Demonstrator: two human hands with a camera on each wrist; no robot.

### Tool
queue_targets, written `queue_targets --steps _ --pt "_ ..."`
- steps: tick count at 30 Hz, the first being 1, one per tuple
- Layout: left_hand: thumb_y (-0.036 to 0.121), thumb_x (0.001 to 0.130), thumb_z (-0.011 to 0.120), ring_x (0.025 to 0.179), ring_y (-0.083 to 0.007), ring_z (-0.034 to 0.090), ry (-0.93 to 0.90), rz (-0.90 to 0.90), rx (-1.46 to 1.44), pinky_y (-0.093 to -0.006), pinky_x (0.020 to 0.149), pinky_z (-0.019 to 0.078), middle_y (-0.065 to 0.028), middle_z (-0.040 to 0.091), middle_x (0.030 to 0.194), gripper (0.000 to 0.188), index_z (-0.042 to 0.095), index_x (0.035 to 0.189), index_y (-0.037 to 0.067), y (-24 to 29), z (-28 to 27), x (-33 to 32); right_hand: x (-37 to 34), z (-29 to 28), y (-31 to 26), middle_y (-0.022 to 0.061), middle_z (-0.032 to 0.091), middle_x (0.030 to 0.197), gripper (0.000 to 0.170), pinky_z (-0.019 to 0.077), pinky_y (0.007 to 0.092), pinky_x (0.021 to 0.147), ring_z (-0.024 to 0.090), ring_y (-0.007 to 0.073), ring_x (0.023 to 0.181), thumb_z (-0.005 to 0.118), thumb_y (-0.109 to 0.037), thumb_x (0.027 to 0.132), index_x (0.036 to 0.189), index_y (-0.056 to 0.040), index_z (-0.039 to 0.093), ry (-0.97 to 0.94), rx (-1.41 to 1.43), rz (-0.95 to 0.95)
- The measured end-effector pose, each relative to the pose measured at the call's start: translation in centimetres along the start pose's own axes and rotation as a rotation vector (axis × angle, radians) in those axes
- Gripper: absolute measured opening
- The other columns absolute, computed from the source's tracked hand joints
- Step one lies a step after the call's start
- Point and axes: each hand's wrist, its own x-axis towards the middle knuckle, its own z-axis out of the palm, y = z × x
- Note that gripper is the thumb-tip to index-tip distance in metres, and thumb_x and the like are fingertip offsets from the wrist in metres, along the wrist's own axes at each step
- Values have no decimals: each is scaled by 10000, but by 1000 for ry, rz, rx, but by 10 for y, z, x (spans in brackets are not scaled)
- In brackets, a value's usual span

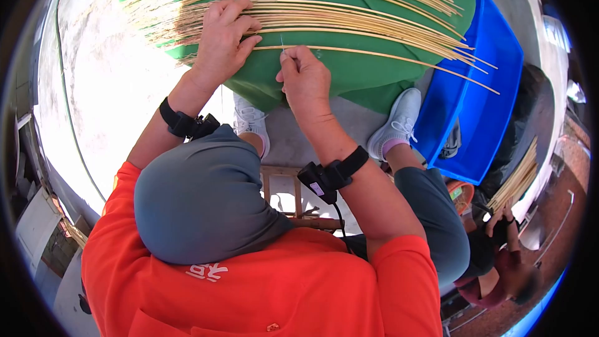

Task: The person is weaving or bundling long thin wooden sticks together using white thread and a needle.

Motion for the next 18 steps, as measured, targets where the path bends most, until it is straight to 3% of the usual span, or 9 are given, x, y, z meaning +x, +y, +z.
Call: queue_targets --steps 18 --pt "59 671 658 950 -274 469 23 42 -71 -374 840 369 -74 542 985 133 583 781 58 0 12 1 0 2 4 28 568 539 89 418 233 405 513 73 436 567 -114 849 813 -35 590 -30 10 -30"
